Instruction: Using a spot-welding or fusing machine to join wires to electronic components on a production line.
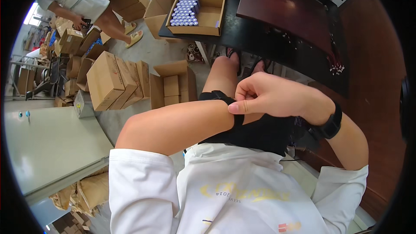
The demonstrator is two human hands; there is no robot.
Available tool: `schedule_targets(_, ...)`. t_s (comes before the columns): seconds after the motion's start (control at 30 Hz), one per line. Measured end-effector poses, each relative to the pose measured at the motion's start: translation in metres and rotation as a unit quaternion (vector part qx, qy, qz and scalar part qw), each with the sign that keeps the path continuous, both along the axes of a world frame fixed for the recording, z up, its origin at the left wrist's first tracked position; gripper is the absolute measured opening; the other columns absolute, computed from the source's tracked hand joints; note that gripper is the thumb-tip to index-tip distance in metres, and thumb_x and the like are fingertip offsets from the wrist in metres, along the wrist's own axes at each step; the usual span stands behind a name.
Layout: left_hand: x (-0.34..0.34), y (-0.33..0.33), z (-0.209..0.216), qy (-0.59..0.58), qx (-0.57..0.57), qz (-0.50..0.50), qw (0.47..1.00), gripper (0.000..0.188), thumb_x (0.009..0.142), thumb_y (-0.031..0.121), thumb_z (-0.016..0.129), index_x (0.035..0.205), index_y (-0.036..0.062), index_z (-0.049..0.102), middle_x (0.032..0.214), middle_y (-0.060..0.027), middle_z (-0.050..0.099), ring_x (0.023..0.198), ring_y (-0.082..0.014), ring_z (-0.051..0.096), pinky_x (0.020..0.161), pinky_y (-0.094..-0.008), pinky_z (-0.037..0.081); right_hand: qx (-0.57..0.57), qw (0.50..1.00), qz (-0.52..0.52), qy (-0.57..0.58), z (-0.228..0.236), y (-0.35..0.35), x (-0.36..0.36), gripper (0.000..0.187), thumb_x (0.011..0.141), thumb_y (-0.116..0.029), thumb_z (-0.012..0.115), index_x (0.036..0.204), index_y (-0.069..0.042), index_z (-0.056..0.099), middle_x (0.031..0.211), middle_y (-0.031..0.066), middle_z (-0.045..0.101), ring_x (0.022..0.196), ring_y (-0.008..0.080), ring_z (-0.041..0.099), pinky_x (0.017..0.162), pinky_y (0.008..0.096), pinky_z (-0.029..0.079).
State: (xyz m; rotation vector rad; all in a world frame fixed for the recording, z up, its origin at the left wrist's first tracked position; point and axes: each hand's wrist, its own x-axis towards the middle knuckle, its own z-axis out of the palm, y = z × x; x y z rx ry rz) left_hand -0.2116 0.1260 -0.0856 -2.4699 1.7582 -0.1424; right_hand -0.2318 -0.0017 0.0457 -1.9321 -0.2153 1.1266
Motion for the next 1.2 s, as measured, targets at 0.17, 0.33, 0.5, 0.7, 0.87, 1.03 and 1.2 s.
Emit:
schedule_targets(0.17, 0.005, -0.027, 0.001, -0.008, 0.069, -0.003, 0.998, 0.017, 0.092, 0.024, 0.06, 0.102, 0.0178, 0.073, 0.105, -0.0067, 0.072, 0.099, -0.0195, 0.065, 0.086, -0.0367, 0.043, 0.072, 0.987, -0.059, -0.131, -0.009, 0.001, -0.031, 0.033, 0.099, -0.031, 0.07, 0.081, -0.005, 0.059, 0.075, -0.005, 0.054, 0.069, 0.0058, 0.046, 0.061, 0.0257, 0.038)
schedule_targets(0.33, 0.024, -0.065, 0.005, -0.008, 0.143, 0.008, 0.99, 0.015, 0.092, 0.026, 0.062, 0.098, 0.0194, 0.074, 0.104, -0.005, 0.072, 0.096, -0.0187, 0.065, 0.083, -0.0371, 0.043, 0.175, 0.968, -0.177, 0.005, -0.003, 0.01, -0.051, 0.028, 0.1, -0.022, 0.07, 0.085, -0.006, 0.052, 0.073, -0.0082, 0.045, 0.066, 0.0015, 0.036, 0.055, 0.0214, 0.031)
schedule_targets(0.5, 0.04, -0.065, 0.016, -0.014, 0.009, 0.037, 0.999, 0.013, 0.09, 0.023, 0.063, 0.087, 0.0172, 0.075, 0.083, 0.0006, 0.073, 0.082, -0.0194, 0.067, 0.074, -0.0346, 0.042, 0.092, 0.938, -0.229, -0.245, -0.038, 0.035, -0.071, 0.023, 0.095, -0.017, 0.074, 0.088, -0.006, 0.055, 0.071, -0.0032, 0.046, 0.063, 0.0073, 0.039, 0.056, 0.0263, 0.034)
schedule_targets(0.7, 0.07, -0.055, 0.04, -0.061, -0.145, 0.079, 0.984, 0.013, 0.087, 0.021, 0.063, 0.085, 0.0126, 0.073, 0.085, -0.0046, 0.073, 0.086, -0.0211, 0.068, 0.076, -0.0369, 0.045, 0.067, 0.778, -0.365, -0.507, -0.071, 0.076, -0.086, 0.036, 0.083, -0.021, 0.085, 0.103, -0.003, 0.061, 0.093, 0.0085, 0.059, 0.08, 0.0235, 0.058, 0.072, 0.0325, 0.047)
schedule_targets(0.87, 0.078, -0.05, 0.059, -0.015, -0.204, 0.114, 0.972, 0.013, 0.081, 0.021, 0.068, 0.084, 0.0089, 0.071, 0.082, -0.007, 0.072, 0.086, -0.0242, 0.069, 0.08, -0.0402, 0.049, 0.149, 0.791, -0.346, -0.481, -0.083, 0.067, -0.074, 0.031, 0.082, -0.018, 0.085, 0.098, -0.004, 0.063, 0.096, 0.009, 0.06, 0.085, 0.0258, 0.058, 0.074, 0.0331, 0.048)
schedule_targets(1.03, 0.079, -0.051, 0.053, -0.071, -0.203, 0.099, 0.972, 0.014, 0.08, 0.023, 0.069, 0.082, 0.0096, 0.071, 0.082, -0.0057, 0.072, 0.086, -0.0236, 0.068, 0.078, -0.0387, 0.048, 0.219, 0.784, -0.283, -0.507, -0.079, 0.06, -0.075, 0.025, 0.083, -0.015, 0.084, 0.092, -0.004, 0.063, 0.095, 0.0086, 0.058, 0.087, 0.0264, 0.056, 0.075, 0.0333, 0.047)
schedule_targets(1.2, 0.067, -0.052, 0.031, -0.071, -0.193, 0.038, 0.978, 0.01, 0.082, 0.019, 0.066, 0.078, 0.0106, 0.069, 0.076, -0.0033, 0.069, 0.085, -0.0219, 0.065, 0.078, -0.0377, 0.045, 0.287, 0.8, -0.278, -0.447, -0.081, 0.071, -0.079, 0.023, 0.087, -0.011, 0.08, 0.095, -0.003, 0.061, 0.096, 0.0085, 0.056, 0.084, 0.0232, 0.053, 0.076, 0.0301, 0.046)
